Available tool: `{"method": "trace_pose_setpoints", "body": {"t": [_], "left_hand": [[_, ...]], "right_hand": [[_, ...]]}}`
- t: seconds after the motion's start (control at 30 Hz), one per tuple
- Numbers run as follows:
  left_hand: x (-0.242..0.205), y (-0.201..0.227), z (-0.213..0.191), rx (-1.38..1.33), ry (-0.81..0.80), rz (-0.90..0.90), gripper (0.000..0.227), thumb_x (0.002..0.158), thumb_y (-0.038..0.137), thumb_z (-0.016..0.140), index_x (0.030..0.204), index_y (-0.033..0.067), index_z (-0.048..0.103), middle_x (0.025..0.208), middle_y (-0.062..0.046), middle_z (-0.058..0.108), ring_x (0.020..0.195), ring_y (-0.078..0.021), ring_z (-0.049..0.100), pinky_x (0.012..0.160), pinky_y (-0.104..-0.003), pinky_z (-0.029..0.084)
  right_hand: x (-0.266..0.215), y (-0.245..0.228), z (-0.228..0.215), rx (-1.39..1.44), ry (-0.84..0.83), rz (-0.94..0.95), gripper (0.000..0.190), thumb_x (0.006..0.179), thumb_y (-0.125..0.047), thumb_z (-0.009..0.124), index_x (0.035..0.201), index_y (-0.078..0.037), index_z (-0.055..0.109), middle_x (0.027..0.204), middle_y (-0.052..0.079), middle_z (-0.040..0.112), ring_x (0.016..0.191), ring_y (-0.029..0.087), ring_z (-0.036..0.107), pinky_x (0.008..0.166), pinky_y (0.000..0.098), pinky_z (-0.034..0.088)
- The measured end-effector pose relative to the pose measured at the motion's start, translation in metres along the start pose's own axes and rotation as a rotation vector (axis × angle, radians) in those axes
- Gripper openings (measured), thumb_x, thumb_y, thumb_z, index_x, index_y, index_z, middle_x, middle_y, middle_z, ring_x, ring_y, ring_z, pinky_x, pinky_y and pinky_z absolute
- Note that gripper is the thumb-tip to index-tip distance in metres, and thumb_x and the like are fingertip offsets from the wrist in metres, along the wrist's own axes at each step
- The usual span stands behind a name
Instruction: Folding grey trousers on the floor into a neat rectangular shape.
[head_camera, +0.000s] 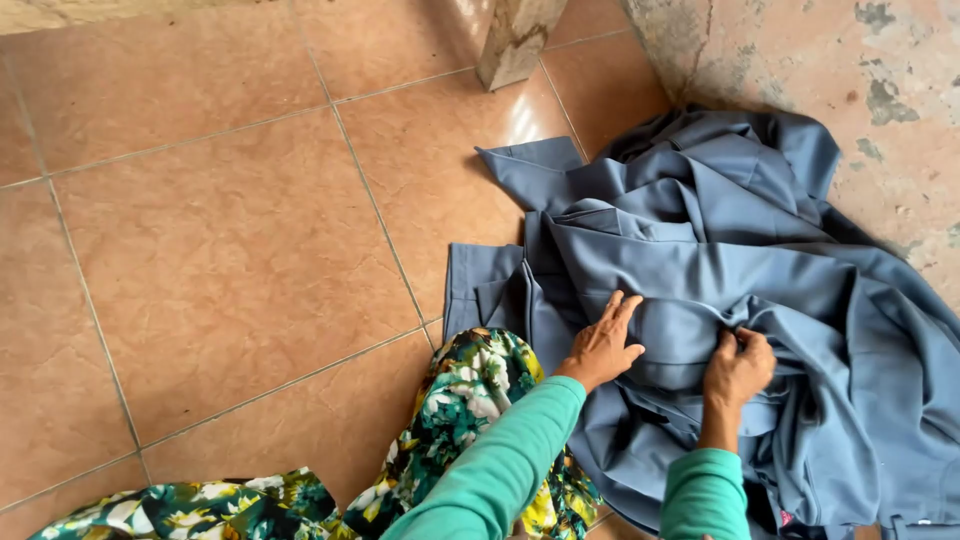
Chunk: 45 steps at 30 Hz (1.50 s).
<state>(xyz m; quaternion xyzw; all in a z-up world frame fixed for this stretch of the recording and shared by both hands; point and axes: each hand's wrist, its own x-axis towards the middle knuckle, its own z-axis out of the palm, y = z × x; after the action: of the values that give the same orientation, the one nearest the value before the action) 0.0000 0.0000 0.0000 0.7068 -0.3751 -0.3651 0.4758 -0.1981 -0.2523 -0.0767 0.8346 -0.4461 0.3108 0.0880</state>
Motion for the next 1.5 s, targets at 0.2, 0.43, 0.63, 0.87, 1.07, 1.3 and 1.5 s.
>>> {"method": "trace_pose_setpoints", "body": {"t": [0.2,0.43,0.63,0.87,1.07,1.3,1.5], "left_hand": [[0.047,-0.114,0.025,0.249,0.123,-0.077,0.048,0.089,0.019,0.058,0.136,0.0266,0.054,0.118,-0.005,0.067,0.104,-0.0363,0.074,0.090,-0.051,0.060],[-0.042,-0.154,-0.146,0.018,0.718,-0.119,0.041,0.082,-0.008,0.048,0.117,-0.0031,0.068,0.102,-0.031,0.072,0.102,-0.0491,0.070,0.089,-0.055,0.059],[-0.104,-0.256,-0.235,-0.019,0.935,-0.523,0.042,0.085,0.002,0.051,0.125,0.0035,0.065,0.118,-0.026,0.071,0.117,-0.0421,0.066,0.102,-0.050,0.055],[-0.102,-0.263,-0.313,-0.028,1.160,-0.425,0.044,0.090,0.006,0.054,0.134,0.0014,0.060,0.127,-0.027,0.064,0.124,-0.0432,0.060,0.109,-0.051,0.050],[-0.157,-0.235,-0.359,0.129,1.173,-0.124,0.049,0.089,0.005,0.060,0.138,0.0087,0.056,0.130,-0.022,0.063,0.125,-0.0408,0.058,0.109,-0.049,0.047],[-0.243,-0.315,-0.288,-0.038,0.743,-0.701,0.050,0.090,0.056,0.065,0.129,0.0249,0.067,0.128,-0.008,0.071,0.127,-0.0285,0.062,0.107,-0.042,0.051],[-0.248,-0.328,-0.179,-0.547,0.625,-0.520,0.053,0.090,0.049,0.079,0.137,0.0289,0.064,0.114,-0.009,0.075,0.100,-0.0225,0.076,0.070,-0.035,0.066]], "right_hand": [[-0.014,-0.153,-0.044,0.478,-0.111,0.201,0.013,0.098,-0.019,0.075,0.111,-0.016,0.071,0.100,0.012,0.072,0.099,0.035,0.070,0.088,0.0455,0.053],[-0.057,-0.339,-0.059,0.819,-0.483,0.085,0.022,0.096,-0.015,0.069,0.116,-0.004,0.069,0.103,0.026,0.072,0.103,0.048,0.066,0.087,0.0581,0.052],[-0.100,-0.424,-0.094,0.887,-0.843,-0.335,0.037,0.091,-0.028,0.072,0.128,-0.026,0.071,0.130,0.011,0.066,0.125,0.038,0.061,0.101,0.0534,0.050],[-0.087,-0.355,-0.131,0.154,-0.819,-0.456,0.078,0.083,-0.048,0.075,0.153,-0.034,0.043,0.152,0.010,0.045,0.139,0.036,0.044,0.104,0.0591,0.042],[-0.107,-0.297,-0.029,0.150,-1.037,-0.095,0.053,0.087,-0.066,0.066,0.132,-0.037,0.062,0.127,0.002,0.064,0.123,0.031,0.060,0.093,0.0559,0.054],[-0.073,-0.362,0.009,0.476,-0.870,0.148,0.042,0.093,-0.053,0.065,0.103,-0.013,0.075,0.094,0.027,0.071,0.103,0.051,0.066,0.087,0.0597,0.052],[-0.061,-0.470,-0.012,0.729,-0.756,0.156,0.049,0.097,-0.044,0.059,0.106,0.002,0.071,0.106,0.033,0.068,0.113,0.051,0.059,0.100,0.0591,0.043]]}}
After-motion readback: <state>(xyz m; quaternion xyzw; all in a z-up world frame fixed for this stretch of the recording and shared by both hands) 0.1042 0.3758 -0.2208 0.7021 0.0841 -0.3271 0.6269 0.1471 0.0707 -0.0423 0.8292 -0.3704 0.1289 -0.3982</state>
